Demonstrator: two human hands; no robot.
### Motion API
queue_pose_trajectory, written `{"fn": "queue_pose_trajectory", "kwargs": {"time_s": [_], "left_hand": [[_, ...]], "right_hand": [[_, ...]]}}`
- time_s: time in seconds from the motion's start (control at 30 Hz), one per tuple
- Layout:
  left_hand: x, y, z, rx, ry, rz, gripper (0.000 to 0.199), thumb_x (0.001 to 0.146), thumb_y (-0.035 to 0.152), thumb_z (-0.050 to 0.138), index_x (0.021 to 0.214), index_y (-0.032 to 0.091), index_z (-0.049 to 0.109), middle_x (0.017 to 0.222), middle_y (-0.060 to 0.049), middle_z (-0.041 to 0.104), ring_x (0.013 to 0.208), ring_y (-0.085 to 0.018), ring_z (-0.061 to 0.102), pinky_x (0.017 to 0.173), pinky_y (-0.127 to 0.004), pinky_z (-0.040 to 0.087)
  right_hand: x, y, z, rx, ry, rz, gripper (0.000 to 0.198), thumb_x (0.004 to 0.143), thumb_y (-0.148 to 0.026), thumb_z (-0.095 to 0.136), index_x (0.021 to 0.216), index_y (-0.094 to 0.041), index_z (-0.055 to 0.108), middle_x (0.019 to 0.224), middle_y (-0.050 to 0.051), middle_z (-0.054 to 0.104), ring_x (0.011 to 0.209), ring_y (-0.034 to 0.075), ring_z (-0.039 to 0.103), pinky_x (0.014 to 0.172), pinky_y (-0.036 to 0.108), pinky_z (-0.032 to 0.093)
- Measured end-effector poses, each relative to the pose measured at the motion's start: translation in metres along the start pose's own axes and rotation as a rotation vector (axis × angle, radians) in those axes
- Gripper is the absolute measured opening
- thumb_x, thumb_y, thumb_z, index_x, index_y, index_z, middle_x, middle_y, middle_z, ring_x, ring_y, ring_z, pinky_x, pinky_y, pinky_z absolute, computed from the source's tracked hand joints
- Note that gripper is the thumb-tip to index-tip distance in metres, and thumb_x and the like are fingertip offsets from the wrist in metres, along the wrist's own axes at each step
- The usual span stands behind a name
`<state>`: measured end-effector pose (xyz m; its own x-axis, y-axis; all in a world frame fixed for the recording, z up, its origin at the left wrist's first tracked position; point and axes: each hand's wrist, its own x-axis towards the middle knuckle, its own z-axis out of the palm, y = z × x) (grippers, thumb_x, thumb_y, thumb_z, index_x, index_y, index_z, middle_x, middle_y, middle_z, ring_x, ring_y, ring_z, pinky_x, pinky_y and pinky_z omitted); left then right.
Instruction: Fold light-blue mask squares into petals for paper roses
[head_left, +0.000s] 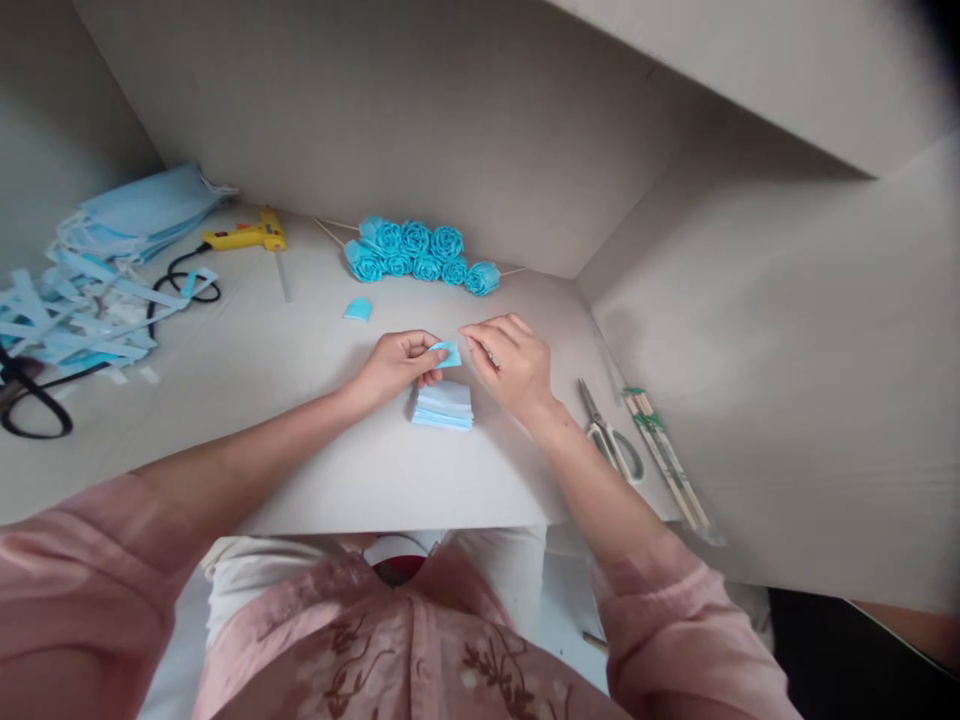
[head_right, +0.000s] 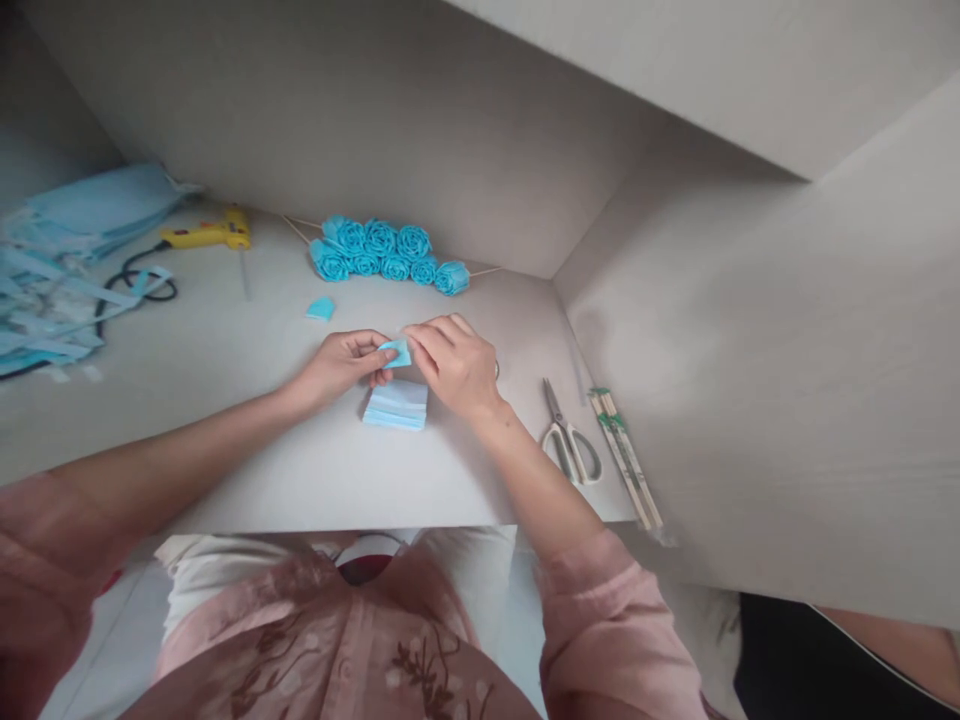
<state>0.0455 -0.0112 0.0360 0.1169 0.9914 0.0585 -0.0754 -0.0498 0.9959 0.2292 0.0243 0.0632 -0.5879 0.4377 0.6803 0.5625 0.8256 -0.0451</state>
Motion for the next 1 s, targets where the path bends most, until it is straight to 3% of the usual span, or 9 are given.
{"fn": "queue_pose_trajectory", "kwargs": {"time_s": [0.2, 0.47, 0.7, 1.0], "left_hand": [[0.002, -0.003, -0.001, 0.004, 0.054, -0.024, 0.028, 0.072, 0.042, 0.069, 0.072, 0.016, 0.058, 0.058, 0.001, 0.059, 0.049, -0.008, 0.049, 0.050, -0.022, 0.038], [0.000, -0.003, 0.000, 0.046, 0.066, -0.070, 0.025, 0.072, 0.040, 0.067, 0.071, 0.016, 0.058, 0.058, 0.002, 0.056, 0.046, -0.008, 0.046, 0.046, -0.021, 0.033], [0.001, -0.003, 0.000, 0.045, 0.064, -0.067, 0.027, 0.071, 0.041, 0.068, 0.072, 0.016, 0.059, 0.059, 0.001, 0.058, 0.046, -0.008, 0.047, 0.046, -0.021, 0.034], [0.000, -0.003, -0.001, -0.024, 0.026, -0.066, 0.026, 0.073, 0.041, 0.065, 0.072, 0.015, 0.063, 0.061, -0.001, 0.061, 0.050, -0.010, 0.051, 0.052, -0.024, 0.041]], "right_hand": [[-0.017, 0.000, 0.015, -0.017, 0.052, -0.030, 0.023, 0.094, -0.019, 0.050, 0.101, -0.022, 0.072, 0.085, 0.005, 0.071, 0.082, 0.018, 0.059, 0.072, 0.031, 0.046], [-0.019, -0.002, 0.017, -0.001, 0.076, -0.040, 0.024, 0.092, -0.015, 0.051, 0.102, -0.023, 0.072, 0.086, 0.005, 0.071, 0.082, 0.018, 0.059, 0.071, 0.031, 0.046], [-0.023, -0.001, 0.021, -0.037, 0.009, -0.042, 0.027, 0.094, -0.017, 0.048, 0.106, -0.025, 0.072, 0.087, 0.005, 0.070, 0.083, 0.018, 0.059, 0.072, 0.032, 0.046], [-0.021, -0.003, 0.019, -0.059, -0.041, -0.032, 0.026, 0.096, -0.018, 0.047, 0.097, -0.024, 0.072, 0.085, 0.004, 0.071, 0.080, 0.017, 0.058, 0.069, 0.031, 0.044]]}}
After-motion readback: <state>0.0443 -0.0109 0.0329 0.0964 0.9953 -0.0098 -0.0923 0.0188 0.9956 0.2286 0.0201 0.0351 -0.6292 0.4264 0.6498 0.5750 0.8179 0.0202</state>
